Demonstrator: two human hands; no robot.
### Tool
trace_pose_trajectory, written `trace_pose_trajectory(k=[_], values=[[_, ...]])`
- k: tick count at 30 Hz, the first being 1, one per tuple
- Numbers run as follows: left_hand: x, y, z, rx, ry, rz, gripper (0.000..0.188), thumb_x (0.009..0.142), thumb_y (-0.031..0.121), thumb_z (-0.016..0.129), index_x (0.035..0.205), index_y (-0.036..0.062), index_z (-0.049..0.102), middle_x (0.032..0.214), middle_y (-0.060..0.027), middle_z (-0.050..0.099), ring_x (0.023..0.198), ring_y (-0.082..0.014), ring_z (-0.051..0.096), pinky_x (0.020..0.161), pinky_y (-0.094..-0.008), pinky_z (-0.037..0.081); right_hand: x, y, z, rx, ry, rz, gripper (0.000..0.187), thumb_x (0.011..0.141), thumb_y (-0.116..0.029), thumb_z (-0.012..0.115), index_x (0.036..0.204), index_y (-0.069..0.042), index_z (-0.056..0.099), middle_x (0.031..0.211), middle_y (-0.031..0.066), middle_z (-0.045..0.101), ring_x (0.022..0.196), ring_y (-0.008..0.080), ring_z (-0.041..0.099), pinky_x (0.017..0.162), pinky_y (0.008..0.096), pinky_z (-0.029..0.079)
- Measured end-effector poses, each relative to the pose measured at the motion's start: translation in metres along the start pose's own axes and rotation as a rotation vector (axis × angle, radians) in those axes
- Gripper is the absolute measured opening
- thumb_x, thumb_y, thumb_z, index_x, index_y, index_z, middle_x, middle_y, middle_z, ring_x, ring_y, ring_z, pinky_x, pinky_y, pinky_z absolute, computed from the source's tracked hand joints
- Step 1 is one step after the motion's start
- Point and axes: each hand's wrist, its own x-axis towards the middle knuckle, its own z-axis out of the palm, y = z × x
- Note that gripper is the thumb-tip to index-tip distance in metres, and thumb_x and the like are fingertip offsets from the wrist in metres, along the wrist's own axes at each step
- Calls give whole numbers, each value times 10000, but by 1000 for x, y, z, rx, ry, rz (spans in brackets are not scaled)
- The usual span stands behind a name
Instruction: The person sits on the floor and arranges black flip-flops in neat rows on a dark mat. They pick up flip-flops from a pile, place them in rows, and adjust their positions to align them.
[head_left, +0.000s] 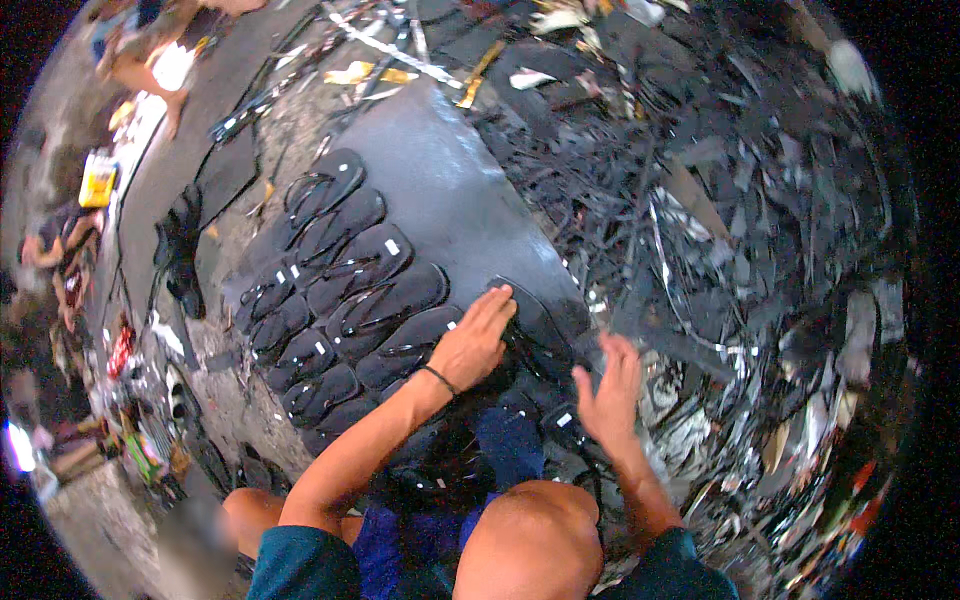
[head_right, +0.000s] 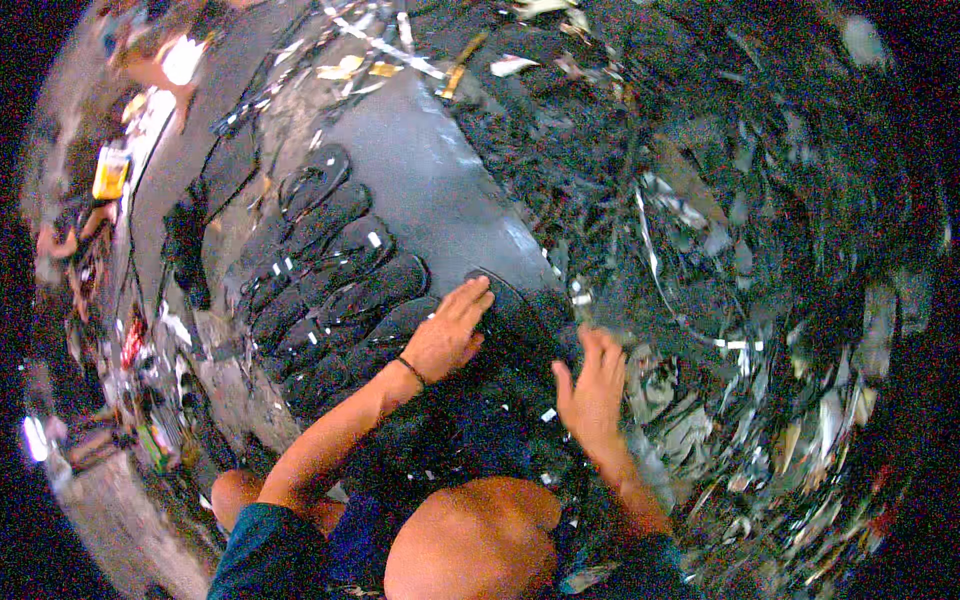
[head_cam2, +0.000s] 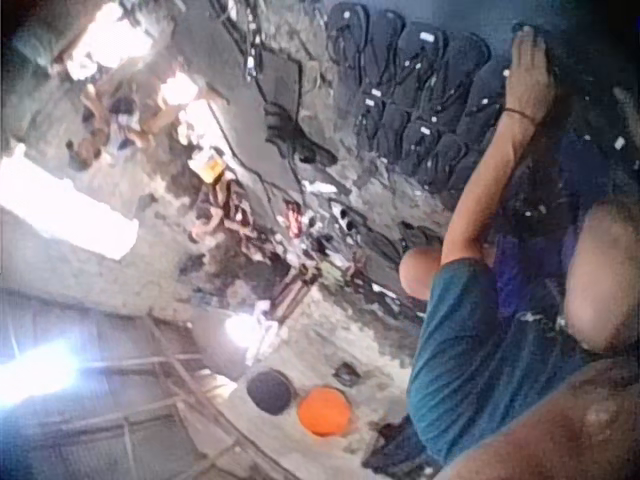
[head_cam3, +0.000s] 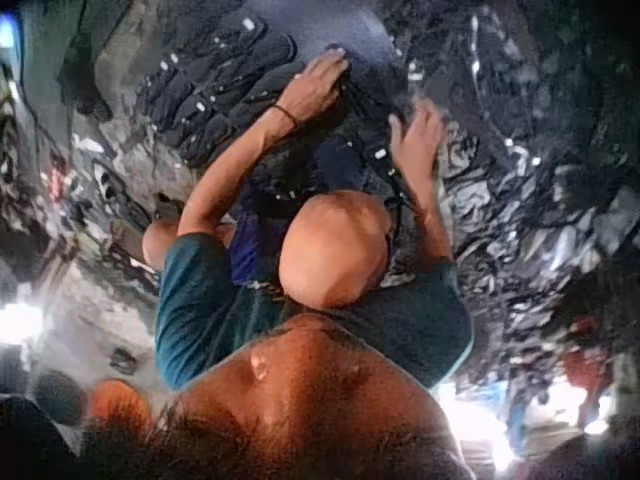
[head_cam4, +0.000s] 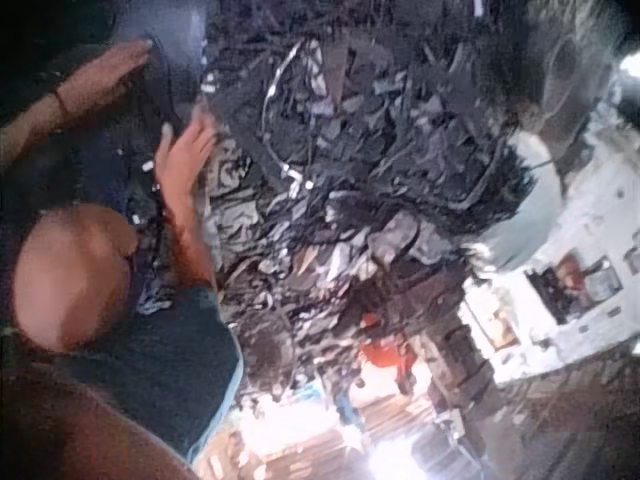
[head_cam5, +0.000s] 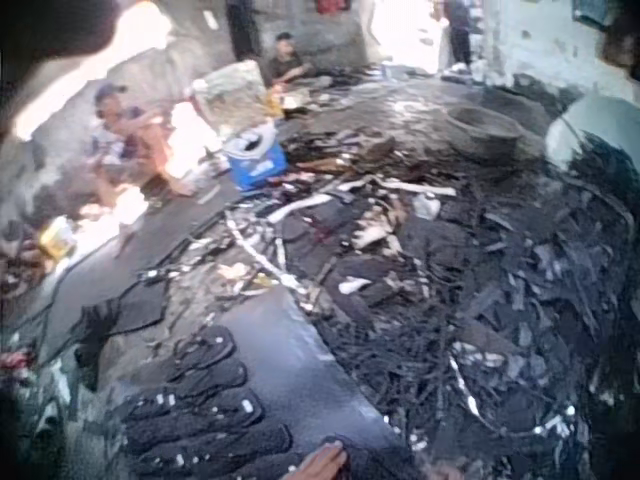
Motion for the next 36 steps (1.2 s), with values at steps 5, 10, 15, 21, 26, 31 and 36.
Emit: trace_pose_trajectory(k=[5, 10, 15, 21, 26, 31, 36], values=[[2, -12, 11, -41, 12, -12, 666, 779, -16, 610, 1427, -22, 457, 1573, -205, 351, 1488, -356, 286, 1231, -418, 265, -13, 21, 48, 8, -192, -119, 713, 778, -219, 808, 1366, -15, 461, 1233, 206, 509, 1177, 404, 470, 1046, 502, 364], [-16, -23, -27, -186, -105, -152, 539, 879, 46, 562, 1410, 77, 477, 1352, -174, 571, 1281, -344, 540, 1034, -448, 501, -4, 55, 56, 420, -351, -17, 795, 760, -142, 833, 1416, -37, 397, 1201, 117, 475, 1076, 256, 481, 907, 373, 486], [-173, -49, -208, 355, 65, -287, 121, 853, 127, 602, 932, 58, 661, 971, -138, 686, 907, -351, 692, 725, -459, 600, 63, 59, 42, 191, 84, -346, 328, 989, -241, 579, 1238, -28, 562, 1027, 111, 591, 931, 236, 586, 859, 350, 499], [-556, -25, -229, 533, 303, -1119, 216, 963, 290, 608, 978, 83, 669, 985, -136, 668, 991, -362, 637, 862, -464, 526, 105, -161, 44, 160, -401, -703, 202, 1043, -179, 547, 982, 10, 585, 889, 102, 595, 865, 214, 556, 840, 324, 450], [-710, 67, -94, 229, 473, -1520, 309, 941, 318, 637, 1090, 51, 679, 1077, -174, 683, 1034, -375, 642, 920, -459, 513, 78, -325, 73, -54, -547, -1348, 115, 966, -69, 620, 889, -6, 562, 810, 112, 543, 688, 263, 548, 634, 376, 456], [-709, 127, 24, 20, 721, -1838, 1050, 710, 633, 783, 1465, 2, 417, 1468, -268, 467, 1360, -427, 440, 1148, -461, 359, -43, -450, 131, -220, -918, -1657, 118, 880, -65, 687, 934, -30, 587, 868, 151, 585, 760, 354, 602, 645, 409, 484], [-637, 115, 100, -35, 922, -2121, 1308, 650, 705, 774, 1607, 98, 121, 1647, -261, 102, 1519, -471, 82, 1168, -683, 111, -232, -483, 271, -224, -1356, -1976, 354, 836, -128, 722, 1149, -44, 580, 1038, 177, 586, 971, 399, 602, 817, 468, 514]])
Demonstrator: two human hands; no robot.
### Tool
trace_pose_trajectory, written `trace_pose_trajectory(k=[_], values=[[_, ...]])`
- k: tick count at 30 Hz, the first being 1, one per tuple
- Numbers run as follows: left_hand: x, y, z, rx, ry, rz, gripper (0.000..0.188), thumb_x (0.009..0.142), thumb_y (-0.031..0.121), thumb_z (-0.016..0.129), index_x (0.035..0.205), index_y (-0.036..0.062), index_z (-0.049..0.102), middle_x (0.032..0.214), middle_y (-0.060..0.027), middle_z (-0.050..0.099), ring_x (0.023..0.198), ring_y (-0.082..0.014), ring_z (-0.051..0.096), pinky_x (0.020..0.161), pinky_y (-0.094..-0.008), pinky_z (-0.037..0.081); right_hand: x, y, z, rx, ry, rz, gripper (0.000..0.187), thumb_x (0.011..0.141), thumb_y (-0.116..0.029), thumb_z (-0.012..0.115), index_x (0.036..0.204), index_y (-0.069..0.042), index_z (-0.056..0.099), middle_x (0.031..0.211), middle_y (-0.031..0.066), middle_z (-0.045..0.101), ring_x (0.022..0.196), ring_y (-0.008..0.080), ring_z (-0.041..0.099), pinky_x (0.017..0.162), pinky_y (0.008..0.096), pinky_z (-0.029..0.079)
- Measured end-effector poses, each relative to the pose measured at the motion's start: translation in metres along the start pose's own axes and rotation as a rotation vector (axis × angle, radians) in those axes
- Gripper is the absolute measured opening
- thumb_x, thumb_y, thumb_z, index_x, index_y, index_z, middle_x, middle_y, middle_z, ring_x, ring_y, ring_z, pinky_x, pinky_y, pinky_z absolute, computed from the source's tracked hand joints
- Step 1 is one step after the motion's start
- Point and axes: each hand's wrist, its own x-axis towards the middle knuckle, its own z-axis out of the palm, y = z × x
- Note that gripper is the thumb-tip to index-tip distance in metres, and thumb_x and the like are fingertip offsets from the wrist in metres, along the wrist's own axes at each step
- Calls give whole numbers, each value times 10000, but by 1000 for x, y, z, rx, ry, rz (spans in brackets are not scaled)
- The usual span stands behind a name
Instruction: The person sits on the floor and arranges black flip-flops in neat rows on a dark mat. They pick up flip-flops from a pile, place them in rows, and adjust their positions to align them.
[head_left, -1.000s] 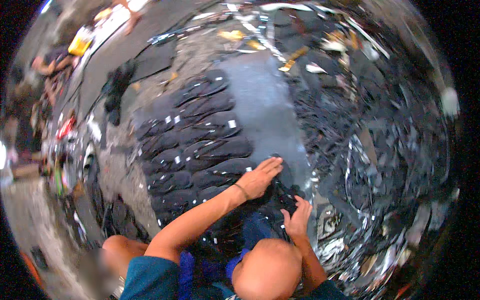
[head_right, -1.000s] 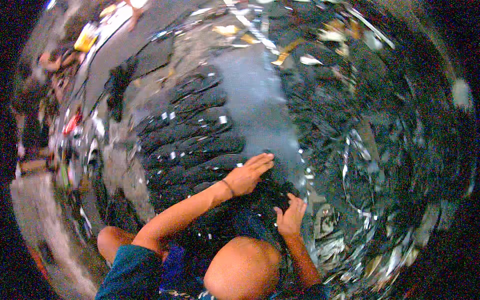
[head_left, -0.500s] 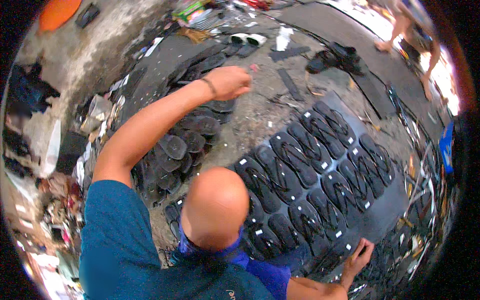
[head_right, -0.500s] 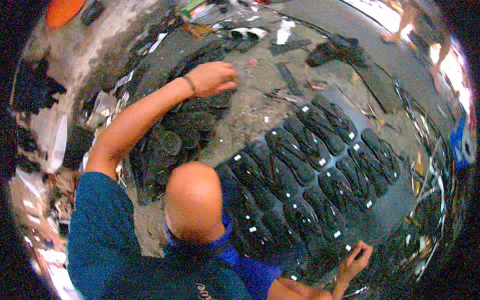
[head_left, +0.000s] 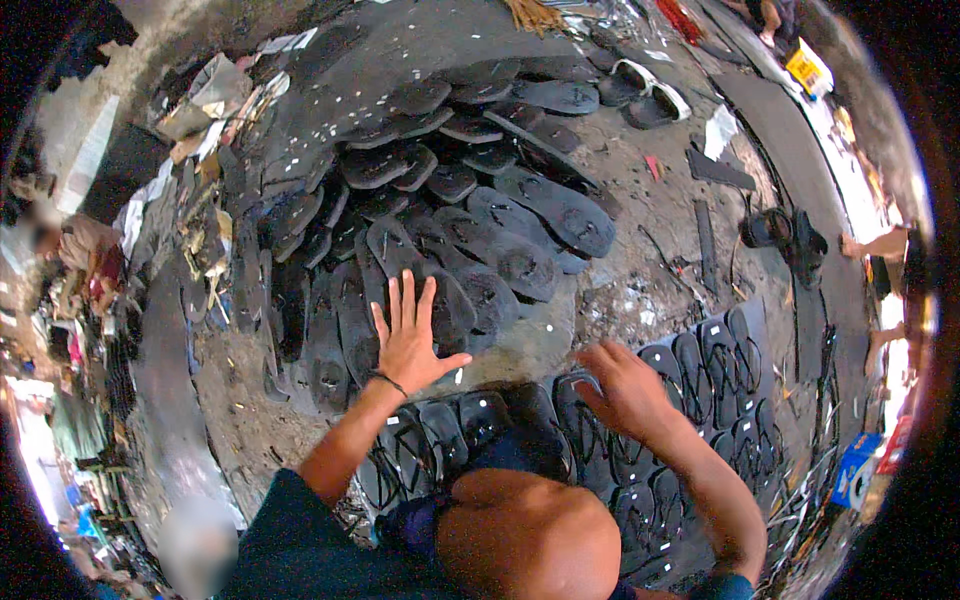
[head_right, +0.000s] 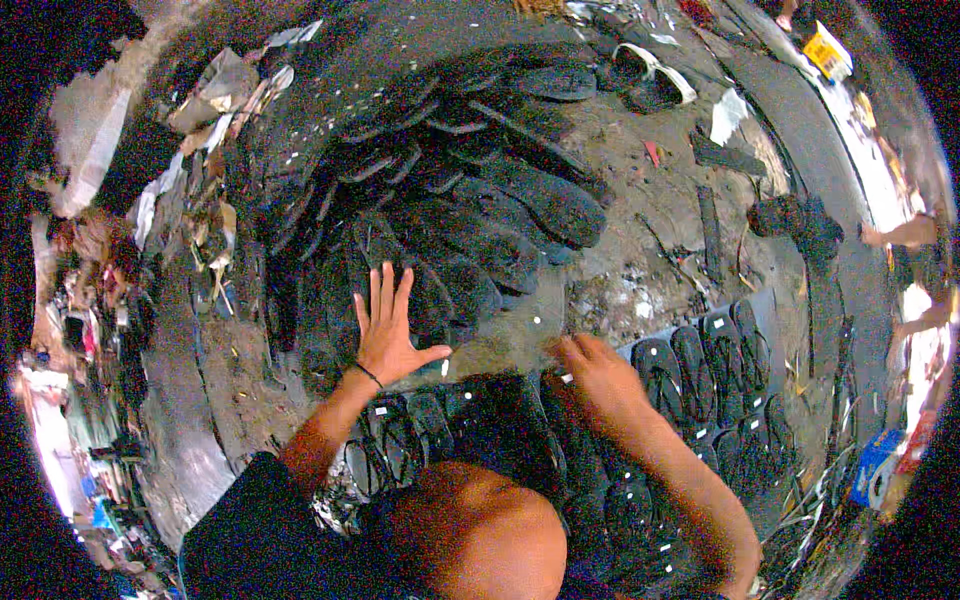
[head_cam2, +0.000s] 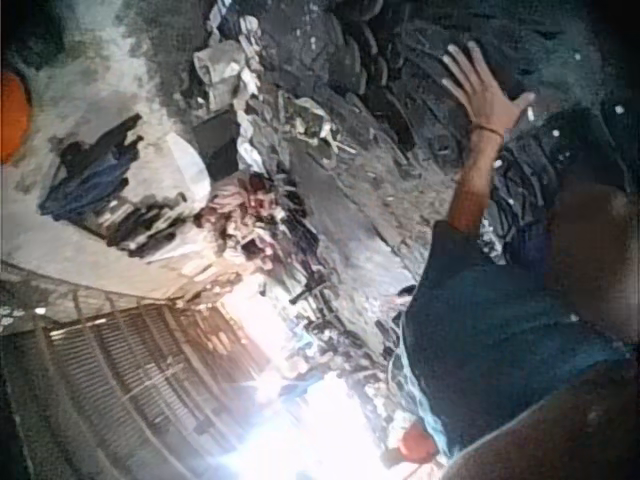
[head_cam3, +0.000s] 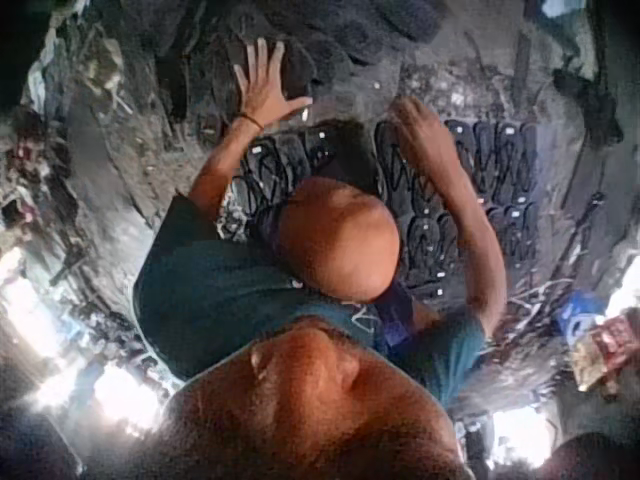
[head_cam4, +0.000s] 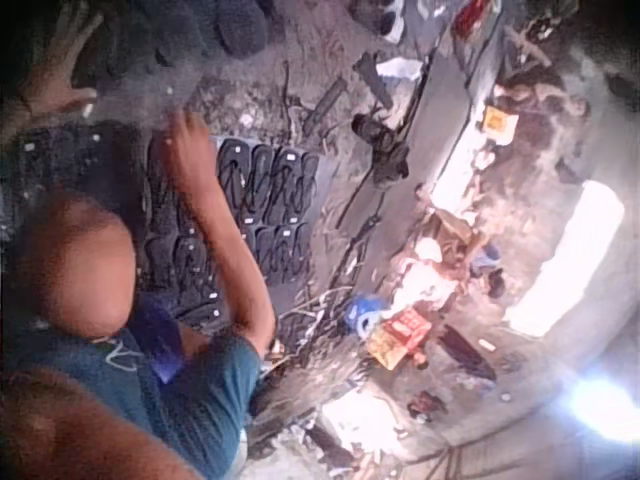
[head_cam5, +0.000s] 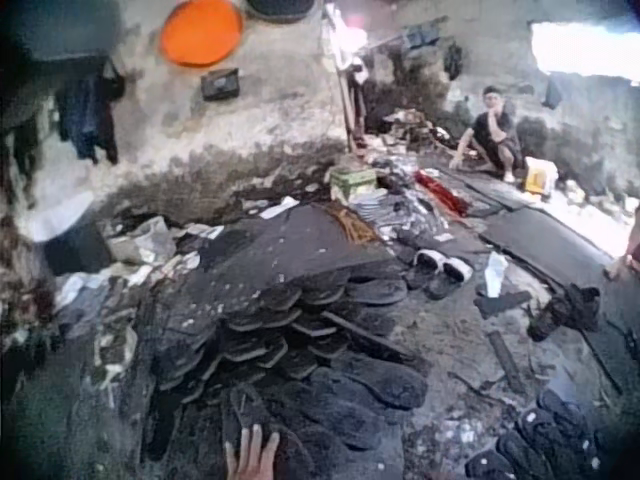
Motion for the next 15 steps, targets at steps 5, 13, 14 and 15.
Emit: trace_pose_trajectory(k=[5, 13, 14, 15], values=[[-2, -4, 22, -66, 167, 39, 992, 824, 560, 708, 1586, 113, 258, 1650, -228, 146, 1515, -464, 123, 1176, -664, 139, 124, -27, 85, 112, 119, 113, 849, 785, -305, 806, 1434, 31, 374, 1358, 247, 473, 1248, 441, 460, 1061, 481, 413], [-11, -74, 5, -1019, 488, -384, 525, 1061, 197, 492, 1513, -28, 352, 1525, -183, 451, 1339, -251, 490, 1153, -364, 354, 130, -16, 125, 232, 329, 94, 726, 833, -258, 796, 1383, 56, 441, 1346, 239, 510, 1194, 404, 528, 1020, 480, 450], [-17, -79, -16, -968, 538, -344, 515, 1042, 166, 518, 1500, -22, 377, 1514, -180, 460, 1335, -259, 491, 1148, -374, 361, 130, -18, 118, 308, 370, 180, 682, 854, -261, 780, 1375, 42, 461, 1326, 222, 534, 1188, 391, 538, 1028, 461, 446], [-23, -83, -35, -920, 587, -304, 509, 1023, 136, 544, 1488, -15, 403, 1503, -177, 469, 1331, -267, 492, 1142, -383, 368, 129, -22, 106, 379, 407, 266, 638, 874, -264, 763, 1366, 29, 481, 1306, 205, 558, 1182, 377, 548, 1037, 442, 443]])
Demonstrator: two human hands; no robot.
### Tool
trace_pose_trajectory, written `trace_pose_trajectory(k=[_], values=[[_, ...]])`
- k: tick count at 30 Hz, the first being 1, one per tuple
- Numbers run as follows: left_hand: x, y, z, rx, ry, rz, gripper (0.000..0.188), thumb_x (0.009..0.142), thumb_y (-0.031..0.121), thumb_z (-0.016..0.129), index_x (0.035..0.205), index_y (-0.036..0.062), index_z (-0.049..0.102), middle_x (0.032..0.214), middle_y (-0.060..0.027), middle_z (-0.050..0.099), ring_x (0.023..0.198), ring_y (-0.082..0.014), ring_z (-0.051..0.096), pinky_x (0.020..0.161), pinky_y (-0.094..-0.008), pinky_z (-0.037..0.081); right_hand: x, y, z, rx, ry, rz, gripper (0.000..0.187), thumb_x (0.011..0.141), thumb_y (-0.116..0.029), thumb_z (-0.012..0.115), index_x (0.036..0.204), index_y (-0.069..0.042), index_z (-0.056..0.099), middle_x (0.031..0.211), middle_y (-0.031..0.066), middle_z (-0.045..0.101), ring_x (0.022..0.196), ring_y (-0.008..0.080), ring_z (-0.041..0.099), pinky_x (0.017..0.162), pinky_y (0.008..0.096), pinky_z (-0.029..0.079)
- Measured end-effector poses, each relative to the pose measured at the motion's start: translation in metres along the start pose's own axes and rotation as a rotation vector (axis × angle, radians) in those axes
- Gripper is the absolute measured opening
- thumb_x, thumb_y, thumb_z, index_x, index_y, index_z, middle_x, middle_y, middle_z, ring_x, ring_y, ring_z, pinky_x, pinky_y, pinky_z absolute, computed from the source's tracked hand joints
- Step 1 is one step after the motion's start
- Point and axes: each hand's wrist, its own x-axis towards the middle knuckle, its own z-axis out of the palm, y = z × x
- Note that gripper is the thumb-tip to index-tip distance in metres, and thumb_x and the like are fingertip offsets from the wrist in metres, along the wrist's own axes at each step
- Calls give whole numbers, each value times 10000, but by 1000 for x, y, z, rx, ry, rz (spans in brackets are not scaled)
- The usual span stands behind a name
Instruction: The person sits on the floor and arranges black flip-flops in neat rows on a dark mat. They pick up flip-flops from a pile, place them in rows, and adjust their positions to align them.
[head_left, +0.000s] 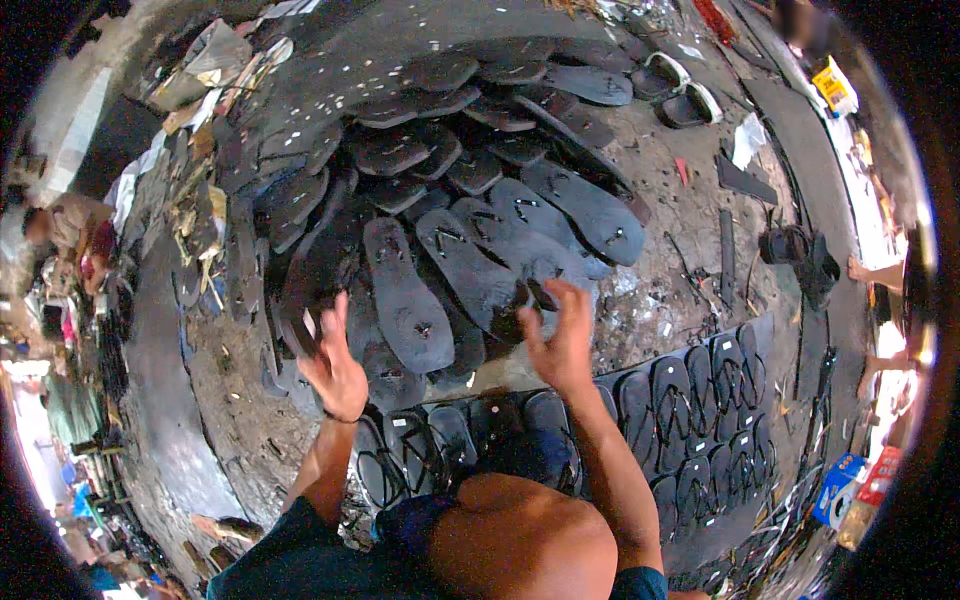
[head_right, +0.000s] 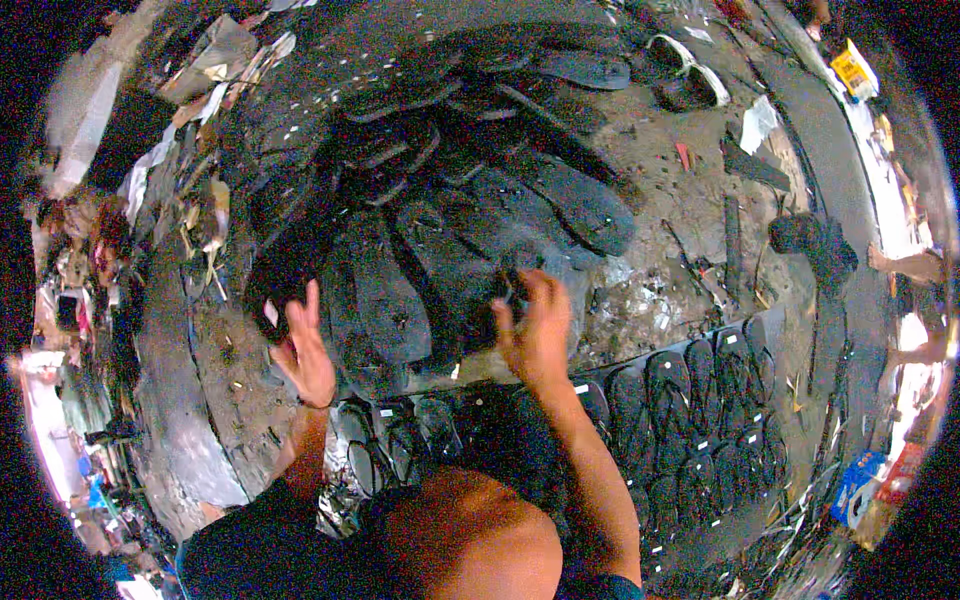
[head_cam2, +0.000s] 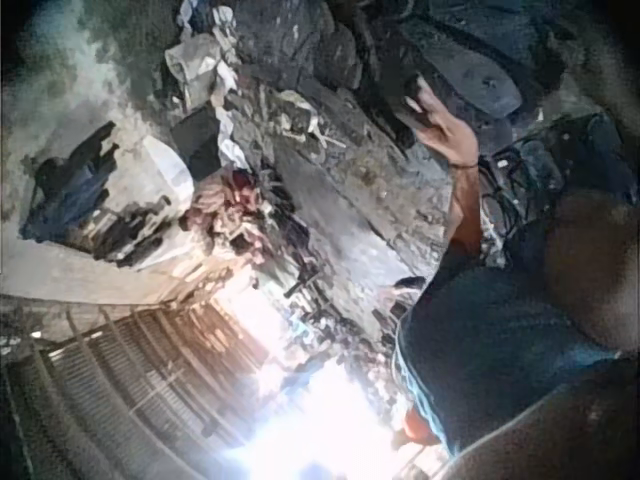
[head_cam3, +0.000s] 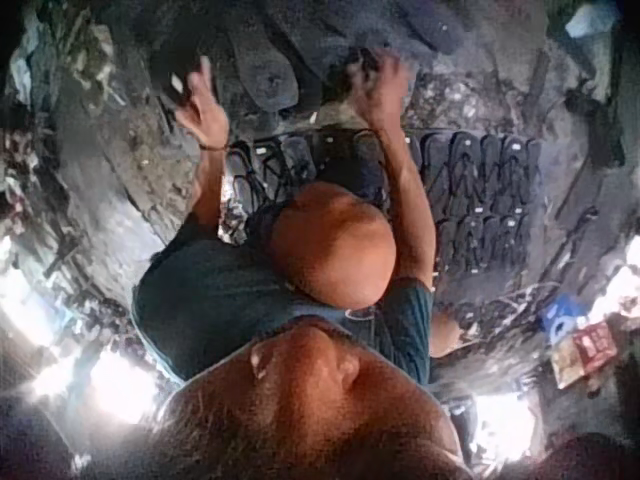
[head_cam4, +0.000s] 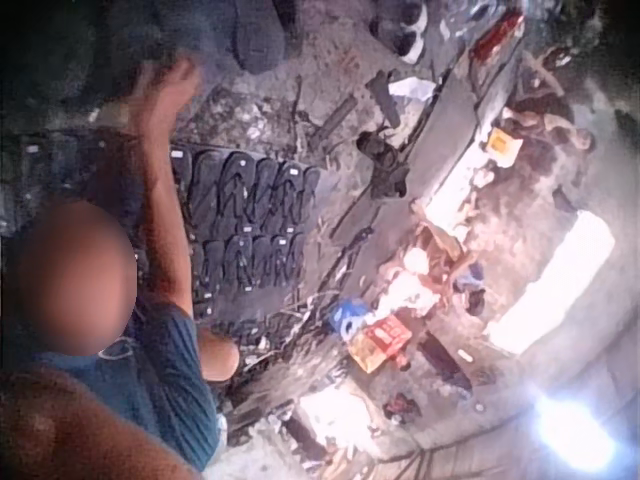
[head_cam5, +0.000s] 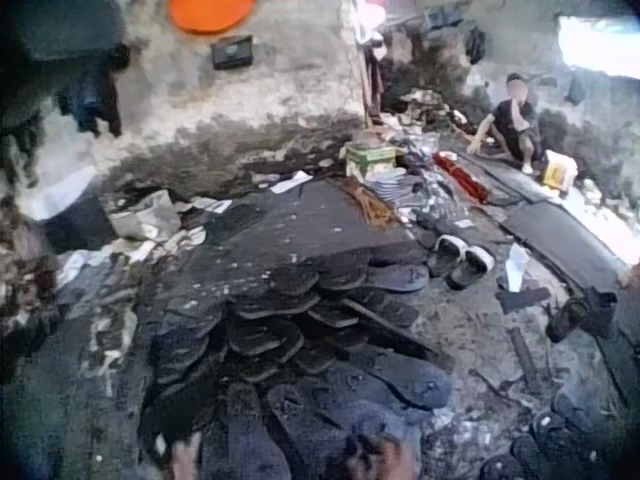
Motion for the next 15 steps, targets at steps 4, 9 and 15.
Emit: trace_pose_trajectory(k=[4, 9, 15], values=[[-13, 61, 45, 58, -348, 532, 730, 747, 136, 778, 1435, 91, 539, 1527, -230, 411, 1433, -412, 368, 1172, -506, 299, 13, -47, -61, 1185, -211, 617, 488, 977, -257, 665, 1356, 13, 517, 1266, 127, 623, 1134, 271, 593, 1014, 369, 455], [-47, 55, 73, 49, -516, 479, 988, 683, 42, 748, 1568, 84, 310, 1648, -209, 175, 1532, -420, 130, 1214, -502, 187, 6, -76, -59, 720, -440, 340, 611, 985, -334, 661, 1427, 40, 465, 1342, 136, 595, 1203, 211, 554, 1040, 357, 438], [-34, 40, 47, -354, -600, -425, 506, 961, 80, 632, 1440, 26, 477, 1328, -93, 617, 1272, -212, 549, 1101, -354, 399, -6, -74, -28, 350, -731, -12, 730, 926, -500, 678, 1347, 74, 513, 1331, 306, 559, 1272, 385, 533, 1085, 471, 402]])
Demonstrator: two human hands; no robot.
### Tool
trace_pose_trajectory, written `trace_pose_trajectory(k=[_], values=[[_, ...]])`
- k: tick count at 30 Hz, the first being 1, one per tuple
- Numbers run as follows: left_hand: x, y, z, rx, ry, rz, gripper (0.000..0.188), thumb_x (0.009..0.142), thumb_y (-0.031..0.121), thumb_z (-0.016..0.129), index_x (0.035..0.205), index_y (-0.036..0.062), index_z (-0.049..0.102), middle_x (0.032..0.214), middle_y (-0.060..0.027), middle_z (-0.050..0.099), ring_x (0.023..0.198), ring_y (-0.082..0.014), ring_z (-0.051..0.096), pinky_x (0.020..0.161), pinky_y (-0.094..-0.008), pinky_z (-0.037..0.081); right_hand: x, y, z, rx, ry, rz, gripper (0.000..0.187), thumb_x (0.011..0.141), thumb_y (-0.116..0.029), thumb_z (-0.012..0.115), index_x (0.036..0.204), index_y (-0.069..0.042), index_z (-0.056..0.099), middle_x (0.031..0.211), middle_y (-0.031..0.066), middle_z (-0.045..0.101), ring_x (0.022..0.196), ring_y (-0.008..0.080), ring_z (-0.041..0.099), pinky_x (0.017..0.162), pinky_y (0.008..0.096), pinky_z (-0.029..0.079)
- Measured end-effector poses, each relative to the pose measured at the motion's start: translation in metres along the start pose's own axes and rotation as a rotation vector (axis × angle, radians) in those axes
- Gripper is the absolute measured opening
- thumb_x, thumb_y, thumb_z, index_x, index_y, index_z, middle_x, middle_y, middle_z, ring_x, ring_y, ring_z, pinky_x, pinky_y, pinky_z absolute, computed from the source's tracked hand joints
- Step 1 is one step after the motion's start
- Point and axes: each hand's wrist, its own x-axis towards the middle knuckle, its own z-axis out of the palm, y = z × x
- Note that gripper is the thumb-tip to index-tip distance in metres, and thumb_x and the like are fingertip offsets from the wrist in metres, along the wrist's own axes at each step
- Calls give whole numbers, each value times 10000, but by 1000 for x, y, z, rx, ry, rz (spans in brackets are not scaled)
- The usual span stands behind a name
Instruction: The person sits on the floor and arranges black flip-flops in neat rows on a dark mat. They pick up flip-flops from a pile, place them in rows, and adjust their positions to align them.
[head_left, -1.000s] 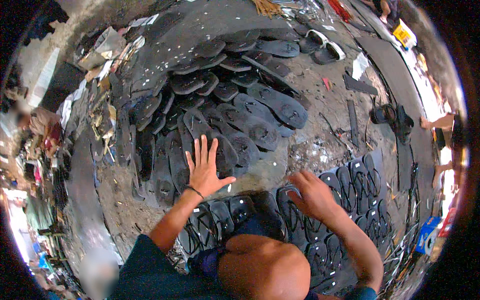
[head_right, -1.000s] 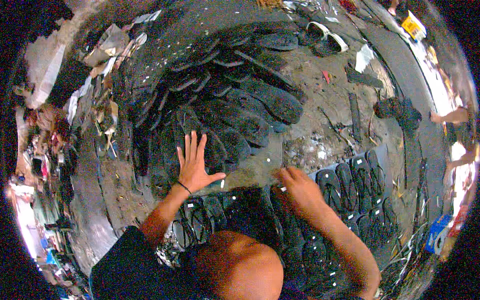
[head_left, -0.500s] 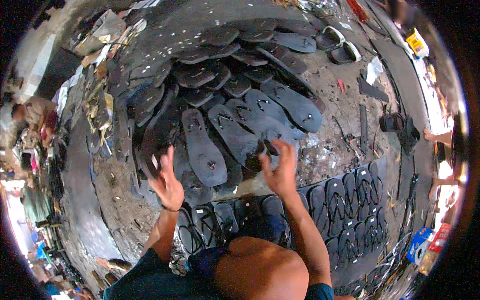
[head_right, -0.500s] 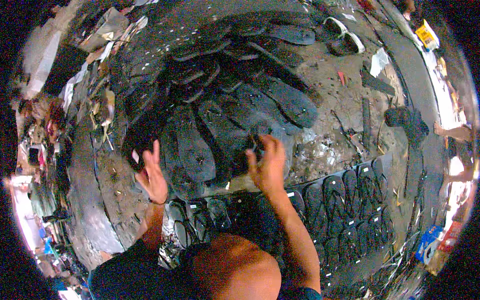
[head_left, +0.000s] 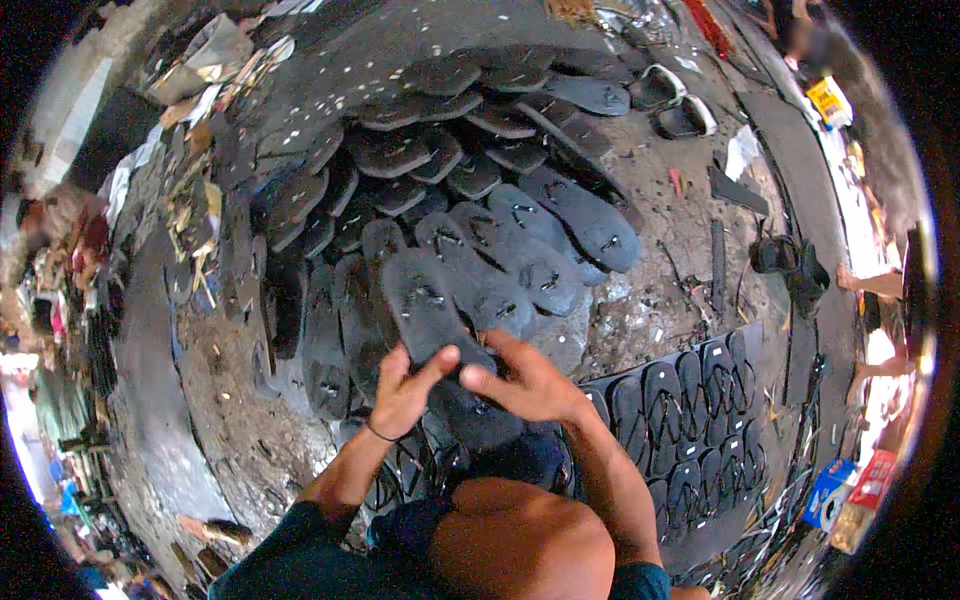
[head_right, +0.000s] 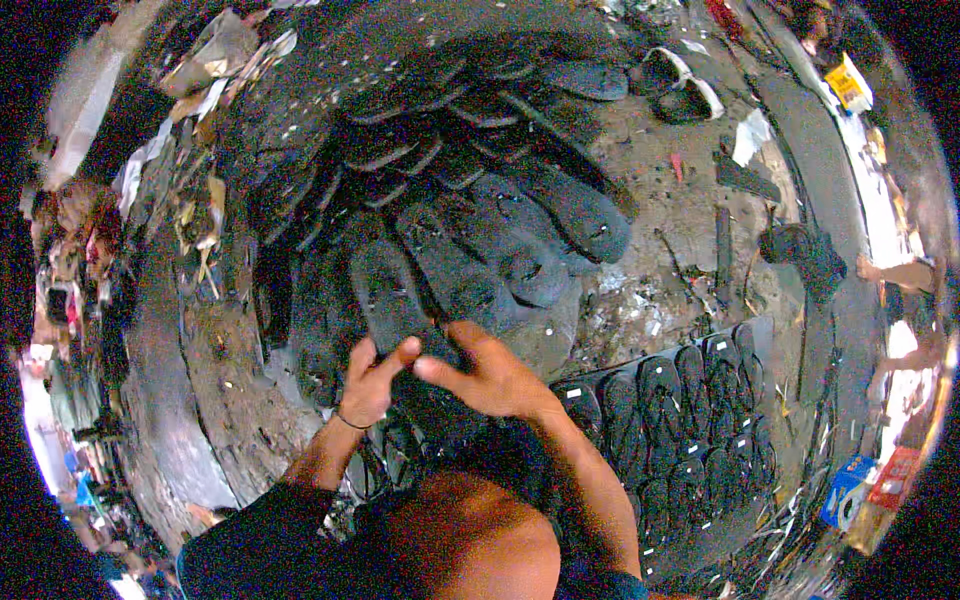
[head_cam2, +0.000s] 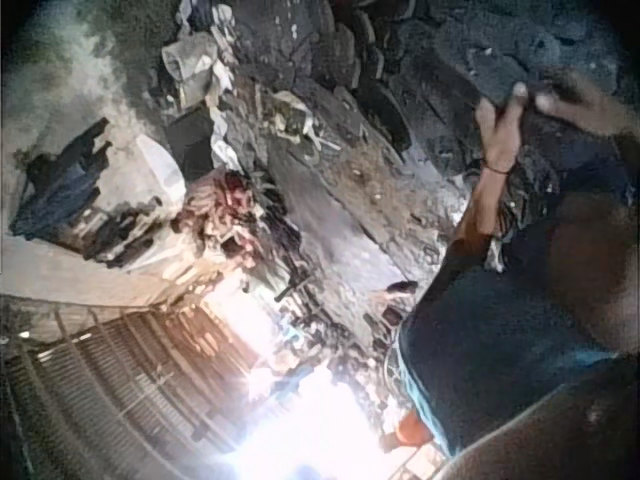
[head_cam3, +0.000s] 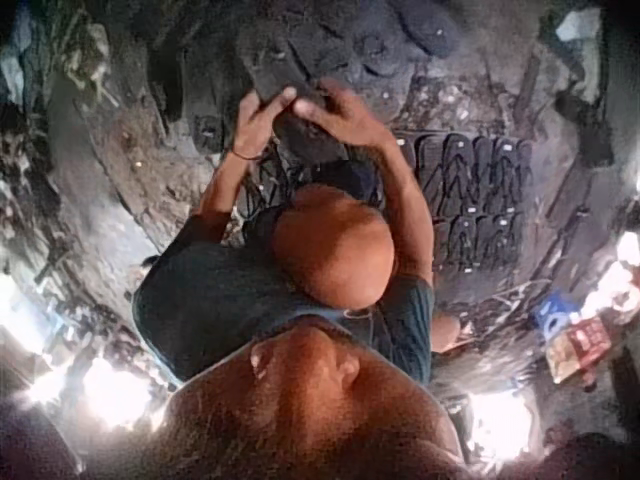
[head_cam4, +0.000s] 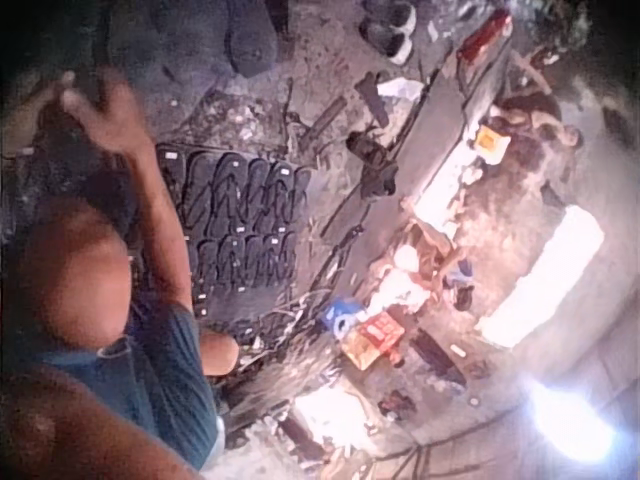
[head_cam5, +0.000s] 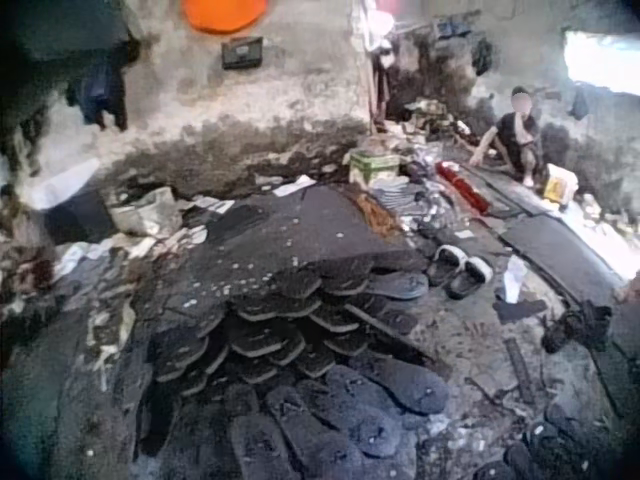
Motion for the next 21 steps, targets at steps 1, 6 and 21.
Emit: trace_pose_trajectory(k=[1, 6, 21], values=[[3, 1, -5, -86, 127, 193, 309, 973, 74, 622, 1272, -4, 618, 1196, -88, 690, 1147, -207, 633, 1037, -374, 468, 12, 3, -9, 53, 99, -12, 702, 933, -505, 654, 1307, 75, 525, 1226, 319, 579, 1168, 411, 574, 1016, 484, 447], [39, 16, 23, -559, -271, -89, 388, 971, 206, 563, 1322, 42, 536, 1451, -175, 544, 1120, -283, 645, 990, -425, 515, 19, 145, -94, -545, 738, 381, 682, 885, -413, 743, 1287, 94, 527, 1141, 276, 649, 1031, 394, 650, 874, 455, 522], [73, -73, 42, -903, -294, -262, 642, 923, 263, 553, 1474, -32, 407, 1489, -177, 490, 1336, -307, 494, 1084, -436, 433, -26, 122, -70, 804, 758, 179, 342, 1059, -262, 516, 1273, 4, 489, 1169, 117, 643, 1013, 246, 669, 758, 383, 613]])
